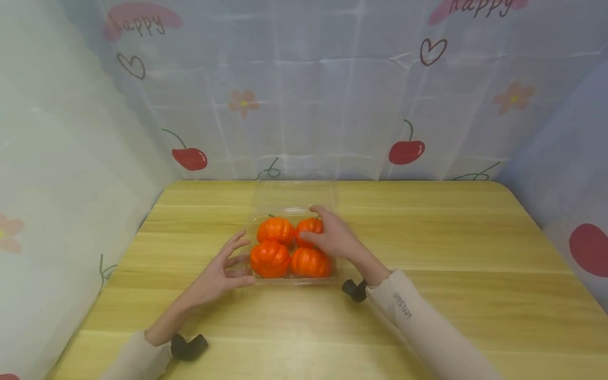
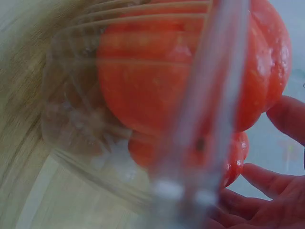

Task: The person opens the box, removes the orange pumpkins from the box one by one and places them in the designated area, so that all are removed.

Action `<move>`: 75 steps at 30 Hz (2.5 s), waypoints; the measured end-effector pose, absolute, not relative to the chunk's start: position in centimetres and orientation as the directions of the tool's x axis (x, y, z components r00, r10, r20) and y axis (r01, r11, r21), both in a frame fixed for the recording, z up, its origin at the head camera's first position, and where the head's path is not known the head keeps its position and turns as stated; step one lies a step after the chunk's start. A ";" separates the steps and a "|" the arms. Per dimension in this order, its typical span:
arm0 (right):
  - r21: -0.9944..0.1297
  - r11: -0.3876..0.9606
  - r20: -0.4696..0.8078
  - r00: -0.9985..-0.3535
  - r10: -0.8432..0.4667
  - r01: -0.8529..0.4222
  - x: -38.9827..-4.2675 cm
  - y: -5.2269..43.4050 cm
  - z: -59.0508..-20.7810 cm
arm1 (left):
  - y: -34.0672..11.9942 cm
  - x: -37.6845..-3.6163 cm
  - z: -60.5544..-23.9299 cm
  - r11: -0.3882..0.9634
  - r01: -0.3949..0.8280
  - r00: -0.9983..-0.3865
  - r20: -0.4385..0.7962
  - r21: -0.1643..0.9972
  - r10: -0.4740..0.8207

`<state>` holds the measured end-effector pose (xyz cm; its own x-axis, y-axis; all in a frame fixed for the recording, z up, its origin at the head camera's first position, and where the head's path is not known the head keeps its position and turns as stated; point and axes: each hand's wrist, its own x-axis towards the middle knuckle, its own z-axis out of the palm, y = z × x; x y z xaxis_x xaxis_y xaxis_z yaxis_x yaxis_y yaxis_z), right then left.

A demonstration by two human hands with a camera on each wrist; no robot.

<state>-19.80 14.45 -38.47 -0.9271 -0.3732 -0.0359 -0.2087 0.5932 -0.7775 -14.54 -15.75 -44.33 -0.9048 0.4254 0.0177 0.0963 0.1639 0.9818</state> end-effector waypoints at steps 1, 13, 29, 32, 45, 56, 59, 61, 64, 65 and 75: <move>-0.769 0.603 -0.031 -0.929 -0.369 -0.214 -19.8 14.4 -38.5 | -15.8 -14.6 -44.4 0.165 0.096 -0.906 0.017 0.982 0.424; -0.725 0.623 0.038 -0.921 -0.389 -0.293 -19.6 14.5 -38.7 | -15.8 -14.5 -44.4 0.154 0.105 -0.899 0.028 0.983 0.437; -0.741 0.615 0.034 -0.928 -0.370 -0.272 -19.5 14.5 -39.0 | -15.7 -14.5 -44.5 0.161 0.109 -0.902 0.030 0.981 0.430; -0.757 0.593 0.051 -0.929 -0.368 -0.276 -19.4 14.6 -39.1 | -15.8 -14.6 -44.5 0.159 0.112 -0.900 0.032 0.981 0.434; -0.855 0.474 0.050 -0.943 -0.330 -0.211 -18.8 15.3 -38.7 | -15.8 -14.5 -44.6 0.176 0.103 -0.909 0.021 0.979 0.417; -0.897 0.371 0.115 -0.936 -0.333 -0.242 -18.0 16.5 -38.5 | -15.7 -14.5 -44.4 0.179 0.118 -0.904 0.031 0.977 0.427; -0.902 0.357 0.125 -0.937 -0.326 -0.244 -17.7 16.8 -38.4 | -15.8 -14.5 -44.4 0.181 0.118 -0.905 0.030 0.976 0.425; -0.904 0.354 0.126 -0.939 -0.319 -0.242 -17.5 17.0 -38.2 | -15.7 -14.5 -44.4 0.181 0.116 -0.905 0.029 0.977 0.423; -0.904 0.358 0.117 -0.942 -0.313 -0.231 -17.2 17.2 -37.9 | -15.7 -14.5 -44.5 0.180 0.113 -0.906 0.027 0.977 0.423; -0.904 0.361 0.115 -0.943 -0.313 -0.230 -17.0 17.3 -37.8 | -15.7 -14.5 -44.5 0.179 0.112 -0.906 0.026 0.977 0.423; -0.890 0.365 0.164 -0.938 -0.306 -0.275 -16.3 18.1 -37.4 | -15.8 -14.4 -44.7 0.197 0.119 -0.908 0.027 0.973 0.418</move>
<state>-16.29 18.07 -37.43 -0.9377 -0.3063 0.1643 -0.2750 0.3647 -0.8896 -14.44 -15.82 -44.67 -0.9079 0.4183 0.0265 0.1192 0.1969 0.9731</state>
